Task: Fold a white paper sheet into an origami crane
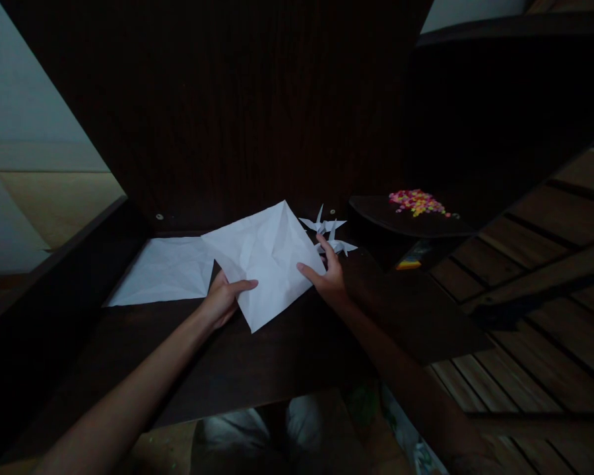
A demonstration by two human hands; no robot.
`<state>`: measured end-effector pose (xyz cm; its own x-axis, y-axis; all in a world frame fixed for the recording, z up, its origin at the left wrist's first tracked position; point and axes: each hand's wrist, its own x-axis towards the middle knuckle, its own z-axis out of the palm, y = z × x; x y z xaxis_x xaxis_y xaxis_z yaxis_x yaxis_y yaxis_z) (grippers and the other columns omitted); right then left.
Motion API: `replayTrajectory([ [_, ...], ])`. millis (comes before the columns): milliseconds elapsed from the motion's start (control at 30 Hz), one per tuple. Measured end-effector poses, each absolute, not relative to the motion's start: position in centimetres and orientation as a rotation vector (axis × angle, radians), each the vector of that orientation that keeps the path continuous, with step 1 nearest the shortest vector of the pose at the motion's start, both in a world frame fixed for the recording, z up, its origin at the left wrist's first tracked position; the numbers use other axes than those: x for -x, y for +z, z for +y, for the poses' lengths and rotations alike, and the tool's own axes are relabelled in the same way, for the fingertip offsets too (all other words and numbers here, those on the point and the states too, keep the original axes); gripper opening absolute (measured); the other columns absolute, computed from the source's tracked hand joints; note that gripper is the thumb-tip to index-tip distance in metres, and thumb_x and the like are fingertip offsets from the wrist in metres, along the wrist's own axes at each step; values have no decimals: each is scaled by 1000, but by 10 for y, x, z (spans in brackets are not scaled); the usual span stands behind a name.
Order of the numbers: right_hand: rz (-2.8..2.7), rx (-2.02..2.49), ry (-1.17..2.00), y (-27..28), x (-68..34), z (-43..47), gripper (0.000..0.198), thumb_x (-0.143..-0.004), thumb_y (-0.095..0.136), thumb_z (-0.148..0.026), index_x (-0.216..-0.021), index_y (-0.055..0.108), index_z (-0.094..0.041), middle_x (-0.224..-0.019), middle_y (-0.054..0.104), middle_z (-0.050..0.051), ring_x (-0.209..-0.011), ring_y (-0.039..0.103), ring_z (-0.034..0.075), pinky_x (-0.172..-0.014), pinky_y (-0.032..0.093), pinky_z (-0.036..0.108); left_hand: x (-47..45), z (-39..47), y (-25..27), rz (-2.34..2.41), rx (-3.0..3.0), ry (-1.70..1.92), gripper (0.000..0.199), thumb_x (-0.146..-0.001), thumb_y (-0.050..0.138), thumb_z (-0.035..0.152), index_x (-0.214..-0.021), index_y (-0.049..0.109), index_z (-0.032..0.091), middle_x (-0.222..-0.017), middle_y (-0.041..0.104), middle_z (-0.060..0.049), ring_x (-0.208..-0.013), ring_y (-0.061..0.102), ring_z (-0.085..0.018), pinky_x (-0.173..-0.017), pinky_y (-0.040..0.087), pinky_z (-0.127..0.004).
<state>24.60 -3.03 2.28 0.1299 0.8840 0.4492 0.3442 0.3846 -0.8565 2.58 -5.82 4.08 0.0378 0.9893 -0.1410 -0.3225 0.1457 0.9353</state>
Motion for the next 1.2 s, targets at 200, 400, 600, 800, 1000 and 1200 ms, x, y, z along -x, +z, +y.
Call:
replayTrajectory([
  [200, -1054, 1072, 1281, 20, -251, -19, 45, -57, 79, -37, -94, 65, -16, -97, 70, 8, -88, 65, 24, -75, 52, 35, -24, -55, 40, 1058, -917, 1326, 61, -57, 76, 16, -115, 57, 12, -115, 67, -15, -106, 63, -35, -91, 52, -47],
  [400, -1005, 1027, 1176, 17, -249, -21, 35, -48, 84, -27, -78, 69, -15, -79, 72, 3, -72, 64, 19, -70, 51, 32, -18, -48, 29, 1273, -1129, 1340, 57, -58, 79, 27, -109, 61, 11, -109, 69, -15, -106, 62, -34, -94, 48, -50],
  [600, -735, 884, 1387, 20, -243, -21, 34, -51, 83, -27, -79, 69, -15, -86, 74, 6, -84, 68, 24, -80, 53, 36, -18, -50, 26, 1391, -1310, 1251, 49, -63, 77, 30, -107, 62, 13, -111, 68, -12, -105, 63, -31, -96, 48, -48],
  [800, -811, 985, 1296, 11, -237, -23, 46, -51, 84, -23, -93, 67, -15, -97, 73, 6, -95, 67, 26, -89, 52, 40, -26, -54, 23, 1361, -1286, 1248, 48, -63, 78, 27, -106, 63, 12, -110, 69, -11, -107, 63, -28, -96, 49, -43],
  [1000, -1049, 1095, 1133, 14, -232, -33, 68, -51, 84, -22, -114, 60, -17, -109, 70, 7, -105, 64, 26, -96, 50, 42, -29, -55, 25, 1427, -1193, 1308, 52, -63, 80, 31, -108, 62, 11, -114, 68, -14, -103, 65, -28, -90, 54, -41],
  [1200, -1166, 1163, 1096, 16, -234, -34, 70, -55, 83, -26, -119, 57, -16, -117, 66, 12, -109, 62, 28, -98, 48, 44, -27, -53, 27, 1622, -1369, 1234, 47, -61, 81, 26, -102, 66, 10, -108, 70, -14, -101, 66, -29, -90, 54, -41],
])
